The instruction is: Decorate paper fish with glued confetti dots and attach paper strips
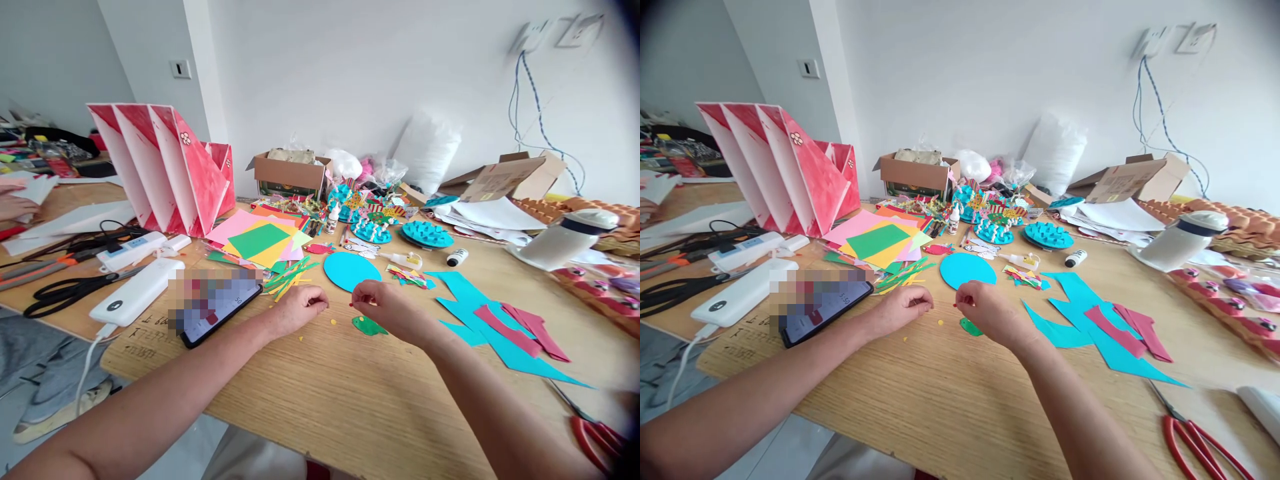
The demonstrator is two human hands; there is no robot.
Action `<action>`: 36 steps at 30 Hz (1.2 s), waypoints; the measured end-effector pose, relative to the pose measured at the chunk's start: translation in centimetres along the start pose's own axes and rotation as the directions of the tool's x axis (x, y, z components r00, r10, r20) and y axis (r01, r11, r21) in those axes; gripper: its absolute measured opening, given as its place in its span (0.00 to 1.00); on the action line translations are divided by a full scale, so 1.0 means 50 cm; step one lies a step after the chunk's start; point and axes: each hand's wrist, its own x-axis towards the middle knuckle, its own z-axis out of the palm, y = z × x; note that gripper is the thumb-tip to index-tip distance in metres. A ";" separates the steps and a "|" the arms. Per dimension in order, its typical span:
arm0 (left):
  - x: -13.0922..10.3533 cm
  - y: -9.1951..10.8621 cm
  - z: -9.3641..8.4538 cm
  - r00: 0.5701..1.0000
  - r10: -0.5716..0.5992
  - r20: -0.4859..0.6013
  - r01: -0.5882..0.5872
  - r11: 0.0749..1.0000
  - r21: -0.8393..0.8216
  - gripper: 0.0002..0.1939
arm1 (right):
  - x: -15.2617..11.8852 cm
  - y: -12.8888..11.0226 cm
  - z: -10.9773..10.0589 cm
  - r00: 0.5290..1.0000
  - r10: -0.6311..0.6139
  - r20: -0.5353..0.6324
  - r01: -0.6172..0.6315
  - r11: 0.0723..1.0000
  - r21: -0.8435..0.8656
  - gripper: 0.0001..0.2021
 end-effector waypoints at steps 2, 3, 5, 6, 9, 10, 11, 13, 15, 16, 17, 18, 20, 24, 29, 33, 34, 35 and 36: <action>-0.001 0.002 0.001 0.999 0.044 -0.002 -0.044 0.998 0.049 0.06 | -0.005 0.016 -0.008 0.999 -0.003 0.054 0.009 0.994 -0.109 0.07; -0.002 0.002 0.002 0.998 0.064 0.004 -0.064 0.996 0.070 0.06 | -0.006 0.022 -0.009 0.997 0.002 0.080 0.011 0.987 -0.161 0.07; -0.003 0.000 0.006 0.996 0.087 0.020 -0.088 0.991 0.100 0.07 | -0.008 0.032 -0.008 0.993 0.011 0.115 0.018 0.970 -0.243 0.07; -0.003 -0.002 0.008 0.996 0.090 0.028 -0.092 0.990 0.111 0.07 | -0.008 0.036 -0.006 0.992 0.011 0.124 0.023 0.963 -0.270 0.07; -0.003 -0.008 0.011 0.995 0.092 0.034 -0.096 0.987 0.131 0.06 | -0.005 0.048 0.005 0.987 0.003 0.158 0.049 0.945 -0.322 0.08; -0.003 -0.009 0.011 0.995 0.093 0.029 -0.096 0.986 0.136 0.07 | -0.004 0.052 0.009 0.986 0.001 0.169 0.057 0.939 -0.339 0.09; -0.003 -0.009 0.010 0.996 0.092 0.024 -0.094 0.986 0.139 0.07 | -0.003 0.055 0.012 0.984 0.001 0.179 0.064 0.932 -0.356 0.09; -0.004 -0.008 0.009 0.996 0.092 0.018 -0.093 0.986 0.138 0.07 | 0.000 0.059 0.017 0.982 -0.003 0.189 0.078 0.919 -0.388 0.10; -0.004 -0.005 0.007 0.995 0.093 0.022 -0.095 0.986 0.135 0.08 | 0.002 0.059 0.019 0.981 -0.007 0.196 0.089 0.906 -0.414 0.10; -0.004 -0.004 0.006 0.995 0.095 0.024 -0.097 0.986 0.133 0.08 | 0.003 0.058 0.020 0.979 -0.007 0.204 0.095 0.900 -0.426 0.11; -0.005 -0.003 0.005 0.995 0.096 0.025 -0.098 0.986 0.133 0.08 | 0.004 0.057 0.019 0.977 -0.006 0.213 0.101 0.894 -0.436 0.11; -0.005 -0.003 0.005 0.995 0.097 0.026 -0.100 0.986 0.135 0.08 | 0.004 0.055 0.019 0.975 -0.006 0.220 0.106 0.889 -0.445 0.11; -0.005 -0.003 0.004 0.995 0.101 0.026 -0.104 0.984 0.145 0.08 | 0.004 0.050 0.017 0.972 -0.006 0.233 0.117 0.877 -0.466 0.11; -0.004 -0.007 0.004 0.994 0.105 0.026 -0.108 0.982 0.157 0.08 | 0.003 0.042 0.015 0.967 -0.010 0.254 0.143 0.848 -0.510 0.11; -0.002 -0.009 0.004 0.995 0.100 0.027 -0.103 0.982 0.158 0.08 | 0.005 0.037 0.018 0.963 0.000 0.268 0.148 0.833 -0.534 0.11; -0.003 -0.010 0.004 0.995 0.097 0.031 -0.101 0.981 0.167 0.08 | 0.007 0.036 0.019 0.963 0.008 0.269 0.144 0.829 -0.541 0.11; -0.003 -0.011 0.005 0.994 0.101 0.031 -0.104 0.980 0.170 0.08 | 0.008 0.036 0.019 0.964 0.011 0.267 0.141 0.828 -0.542 0.11; -0.003 -0.013 0.005 0.994 0.104 0.032 -0.108 0.979 0.174 0.08 | 0.008 0.036 0.019 0.964 0.014 0.264 0.137 0.828 -0.544 0.11; -0.003 -0.014 0.005 0.994 0.106 0.034 -0.110 0.978 0.177 0.08 | 0.008 0.036 0.019 0.965 0.016 0.261 0.134 0.828 -0.545 0.11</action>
